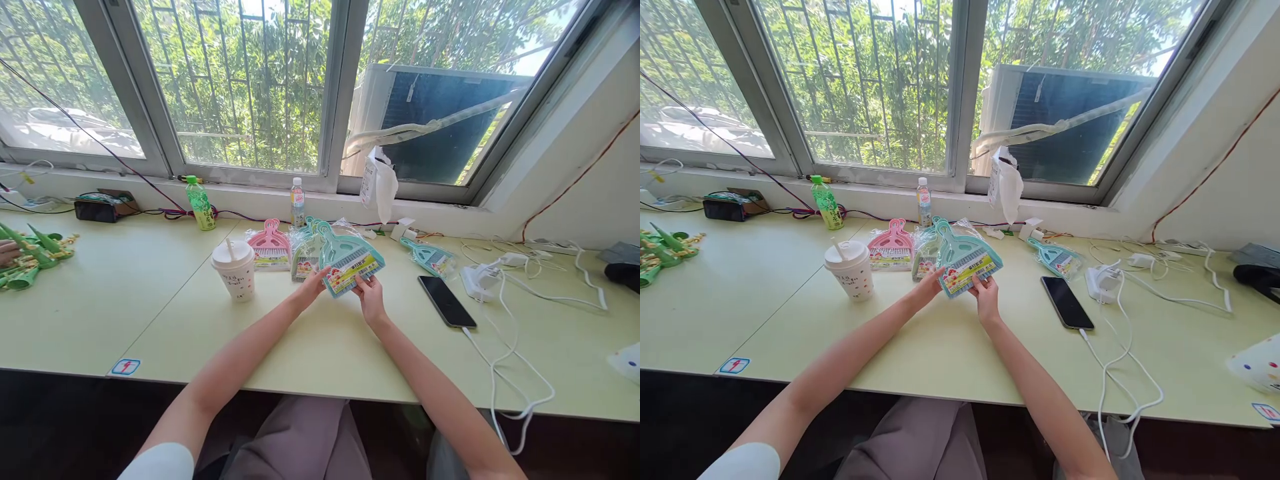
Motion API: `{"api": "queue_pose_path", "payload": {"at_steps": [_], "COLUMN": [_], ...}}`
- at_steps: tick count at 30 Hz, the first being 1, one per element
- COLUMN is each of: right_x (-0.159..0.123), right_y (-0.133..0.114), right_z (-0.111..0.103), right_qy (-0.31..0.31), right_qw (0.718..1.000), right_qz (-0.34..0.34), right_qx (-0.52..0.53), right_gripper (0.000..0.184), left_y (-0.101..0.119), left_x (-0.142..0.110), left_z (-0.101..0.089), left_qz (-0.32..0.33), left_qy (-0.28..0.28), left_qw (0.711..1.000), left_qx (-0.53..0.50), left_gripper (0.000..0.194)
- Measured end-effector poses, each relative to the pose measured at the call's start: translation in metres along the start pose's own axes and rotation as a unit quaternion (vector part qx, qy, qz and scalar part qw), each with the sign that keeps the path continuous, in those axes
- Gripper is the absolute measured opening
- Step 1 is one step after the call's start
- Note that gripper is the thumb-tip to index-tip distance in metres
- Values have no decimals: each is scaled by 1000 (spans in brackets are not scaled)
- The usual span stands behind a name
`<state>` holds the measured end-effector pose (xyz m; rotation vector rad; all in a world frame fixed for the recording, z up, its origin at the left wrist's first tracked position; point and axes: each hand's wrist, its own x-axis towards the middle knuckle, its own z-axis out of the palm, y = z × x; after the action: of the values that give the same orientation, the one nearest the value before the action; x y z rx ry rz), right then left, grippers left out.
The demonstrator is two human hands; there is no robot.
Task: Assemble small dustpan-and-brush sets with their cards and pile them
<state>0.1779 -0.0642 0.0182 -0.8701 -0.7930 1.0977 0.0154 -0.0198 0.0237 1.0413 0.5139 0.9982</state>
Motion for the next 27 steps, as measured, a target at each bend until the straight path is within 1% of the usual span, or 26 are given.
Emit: {"api": "queue_pose_path", "payload": {"at_steps": [2, 4, 6, 10, 14, 17, 19, 21, 24, 26, 27], "right_x": [-1, -1, -1, 0, 3, 5, 5, 3, -1, -3, -4], "right_y": [2, 4, 4, 3, 0, -3, -4, -5, -8, -10, -12], "right_z": [1, 1, 1, 0, 0, -1, -2, -2, 1, 3, 4], "right_qy": [2, 10, 22, 29, 24, 27, 25, 28, 54, 65, 67], "right_qw": [1000, 1000, 1000, 999, 999, 999, 999, 999, 998, 997, 997], "right_qz": [10, 15, 15, 16, 25, 22, 16, 5, -24, -37, -41], "right_qx": [8, 15, 17, 13, 11, 19, 23, 22, 14, 14, 17], "right_gripper": [44, 42, 41, 40, 39, 36, 37, 39, 41, 42, 43], "left_y": [0, -2, -6, -13, -8, -2, -1, -4, -10, -13, -13], "left_x": [0, -1, -2, -5, -7, -9, -11, -13, -18, -19, -19], "left_z": [3, 5, 9, 14, 15, 15, 17, 20, 26, 30, 31], "left_qz": [31, 23, 6, -2, 12, 20, 11, -5, -53, -92, -100], "left_qy": [37, 50, 62, 69, 70, 54, 39, 17, -51, -102, -116], "left_qw": [999, 998, 996, 994, 992, 990, 990, 993, 995, 990, 988], "left_qx": [9, 40, 67, 80, 105, 126, 136, 120, 62, 41, 38], "left_gripper": [67, 75, 79, 79, 81, 86, 86, 84, 71, 61, 58]}}
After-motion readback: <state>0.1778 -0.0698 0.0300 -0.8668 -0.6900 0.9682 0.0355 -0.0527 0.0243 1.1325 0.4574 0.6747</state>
